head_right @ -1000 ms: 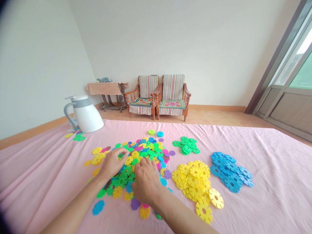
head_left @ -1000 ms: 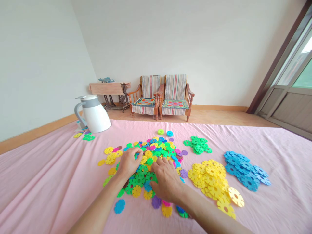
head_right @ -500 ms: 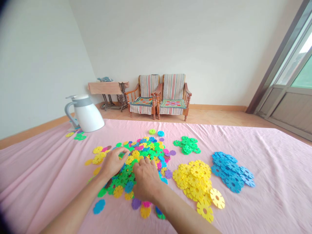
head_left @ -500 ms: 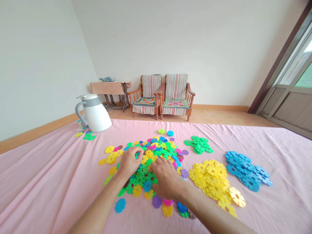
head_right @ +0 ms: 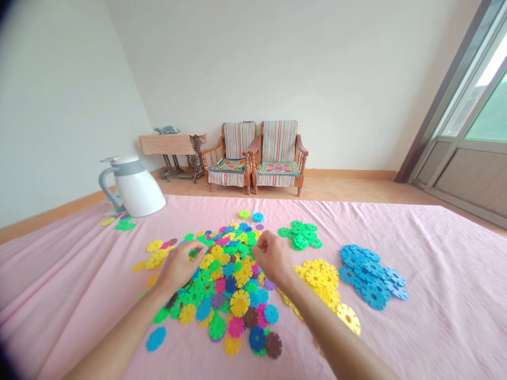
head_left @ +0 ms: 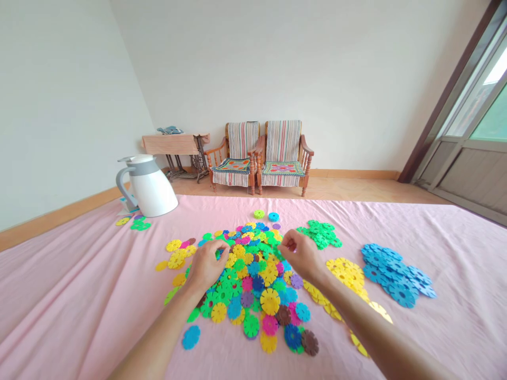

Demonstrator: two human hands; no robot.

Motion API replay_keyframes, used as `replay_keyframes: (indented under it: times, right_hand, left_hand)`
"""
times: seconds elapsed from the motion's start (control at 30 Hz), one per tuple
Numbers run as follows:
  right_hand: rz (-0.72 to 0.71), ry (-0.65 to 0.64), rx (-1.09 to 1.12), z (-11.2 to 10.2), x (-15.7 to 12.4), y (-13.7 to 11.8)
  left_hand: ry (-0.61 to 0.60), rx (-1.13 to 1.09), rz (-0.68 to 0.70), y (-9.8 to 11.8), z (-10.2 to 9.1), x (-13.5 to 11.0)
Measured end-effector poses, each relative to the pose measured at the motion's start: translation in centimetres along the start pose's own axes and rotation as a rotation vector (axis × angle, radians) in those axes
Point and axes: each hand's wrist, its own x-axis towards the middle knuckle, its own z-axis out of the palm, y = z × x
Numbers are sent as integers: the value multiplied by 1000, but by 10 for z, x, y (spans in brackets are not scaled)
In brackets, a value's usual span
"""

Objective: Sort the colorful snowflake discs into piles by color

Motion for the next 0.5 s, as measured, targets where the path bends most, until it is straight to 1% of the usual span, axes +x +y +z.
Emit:
replay_keyframes:
  times: [0.1,0.17,0.23,0.27,0.3,0.37,0.43,0.5]
  right_hand:
    - [170,171,-72,-22,25,52]
    - [260,247,-109,-34,37,81]
    - [312,297,-139,-42,42,100]
    - [318,314,-151,-44,42,105]
    - [308,325,-160,-44,41,106]
    - [239,308,-162,-38,35,98]
    - [118,224,-144,-24,25,79]
    - [-26,92,-116,-7,12,51]
  left_hand:
    - [-3,-13,1,-1,2,0]
    - [1,-25,6,-1,3,0]
    - [9,-27,8,-1,3,1]
    - [11,-24,8,-1,3,1]
    - [13,-21,7,-1,3,0]
    - [9,-18,8,0,3,0]
    - [-1,-21,10,0,2,0]
    - [-11,-21,4,1,1,0]
